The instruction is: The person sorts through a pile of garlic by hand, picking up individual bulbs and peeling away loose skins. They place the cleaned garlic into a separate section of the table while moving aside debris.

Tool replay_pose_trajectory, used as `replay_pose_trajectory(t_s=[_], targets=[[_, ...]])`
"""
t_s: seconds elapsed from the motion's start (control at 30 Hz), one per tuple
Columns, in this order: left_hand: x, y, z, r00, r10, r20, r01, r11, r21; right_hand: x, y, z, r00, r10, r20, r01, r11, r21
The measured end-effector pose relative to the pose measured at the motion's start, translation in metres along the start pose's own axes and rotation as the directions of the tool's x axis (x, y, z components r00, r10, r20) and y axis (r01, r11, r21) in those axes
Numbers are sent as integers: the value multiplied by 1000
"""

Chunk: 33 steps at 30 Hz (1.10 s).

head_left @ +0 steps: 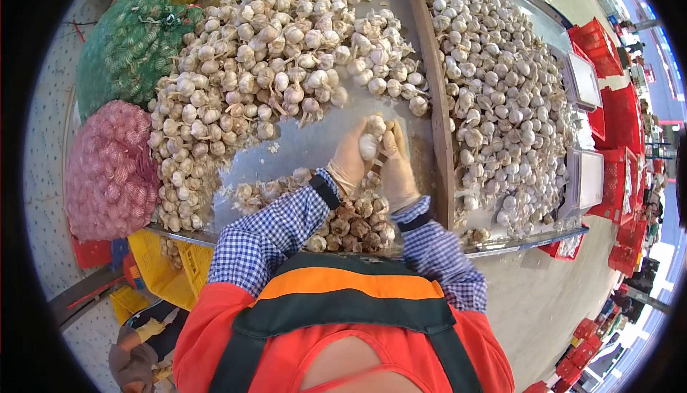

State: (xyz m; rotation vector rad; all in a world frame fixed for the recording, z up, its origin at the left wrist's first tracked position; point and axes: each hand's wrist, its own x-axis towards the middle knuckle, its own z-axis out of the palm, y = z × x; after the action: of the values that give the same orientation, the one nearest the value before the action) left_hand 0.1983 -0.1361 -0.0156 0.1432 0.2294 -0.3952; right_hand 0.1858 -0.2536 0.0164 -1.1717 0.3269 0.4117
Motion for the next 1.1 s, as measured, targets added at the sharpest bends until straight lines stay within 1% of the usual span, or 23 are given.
replay_pose_trajectory(t_s=[0.07, 0.1, 0.13, 0.2, 0.23, 0.33, 0.37, 0.4, 0.43, 0.5, 0.53, 0.6, 0.63, 0.7, 0.77, 0.8, 0.83, 0.87, 0.93, 1.0, 1.03, 1.07, 1.1], targets=[[-3, -5, 1, 969, 215, 121, -240, 935, 261, -5, 8, 12, 995, -95, -42, 99, 989, 112], [-8, 0, 12, 946, 315, 78, -198, 370, 908, -6, 6, 11, 994, -94, -53, 99, 988, 118], [-9, 2, 8, 949, 306, 76, -192, 369, 909, -7, 2, 8, 1000, -12, -18, 16, 982, 189], [-10, 5, 3, 889, 398, 227, -186, -138, 973, -8, -4, 5, 997, 69, 24, -73, 964, 256], [-9, 5, 1, 890, 398, 224, -184, -137, 973, -8, -6, 4, 1000, 12, 8, -13, 974, 224], [-7, 3, 5, 896, 386, 222, -276, 90, 957, -6, -2, -3, 998, -68, -4, 67, 976, 209], [-6, 4, 9, 966, 257, 12, -163, 578, 799, -8, -5, -1, 993, -122, -8, 122, 991, 45], [-6, 4, 12, 993, 37, -110, 14, 903, 429, -9, -6, 0, 984, -176, 0, 175, 977, -119], [-9, 3, 15, 993, 44, -112, 8, 904, 427, -10, -5, -1, 985, -173, 6, 172, 978, -122], [-19, -1, 18, 995, -21, -102, 90, 655, 750, -10, 0, -5, 992, -128, 1, 125, 967, -221], [-23, -1, 16, 995, -5, -104, 82, 653, 753, -9, 9, -15, 992, -125, 17, 126, 968, -219], [-30, -5, -3, 968, -154, -199, 206, 32, 978, -7, 28, -43, 996, 60, 64, -38, 953, -300], [-34, -17, -38, 993, -110, -34, 37, 33, 999, -15, 22, -44, 995, 63, 74, -38, 953, -300], [-50, -10, -23, 981, -191, 31, -42, -51, 998, -27, 0, -42, 947, 290, 141, -274, 954, -118], [-59, 3, -15, 955, -287, 73, -133, -194, 972, -14, -15, -48, 947, 296, 127, -271, 946, -180], [-61, 11, -10, 954, -290, 74, -134, -193, 972, -6, -20, -49, 947, 303, 106, -271, 933, -238], [-61, 19, -6, 911, -412, -8, -17, -58, 998, 4, -23, -49, 970, 156, 187, -55, 889, -454], [-60, 26, -3, 844, -533, -67, 117, 62, 991, 16, -31, -41, 969, 155, 190, -53, 888, -456], [-53, 41, 3, 863, -500, -74, 93, 14, 996, 44, -47, -15, 946, 231, 226, -154, 937, -312], [-37, 63, 9, 948, -88, -306, 290, -155, 944, 89, -35, -1, 943, 159, 293, -49, 935, -352], [-25, 76, -4, 968, 201, -147, 200, -275, 941, 111, -27, 10, 973, 134, 186, -29, 878, -478], [-13, 89, -18, 892, 448, 60, 144, -409, 901, 129, -18, 22, 992, 93, 82, -26, 802, -597], [-4, 99, -17, 891, 450, 61, 147, -412, 899, 139, -8, 33, 992, 93, 87, -23, 804, -595]])
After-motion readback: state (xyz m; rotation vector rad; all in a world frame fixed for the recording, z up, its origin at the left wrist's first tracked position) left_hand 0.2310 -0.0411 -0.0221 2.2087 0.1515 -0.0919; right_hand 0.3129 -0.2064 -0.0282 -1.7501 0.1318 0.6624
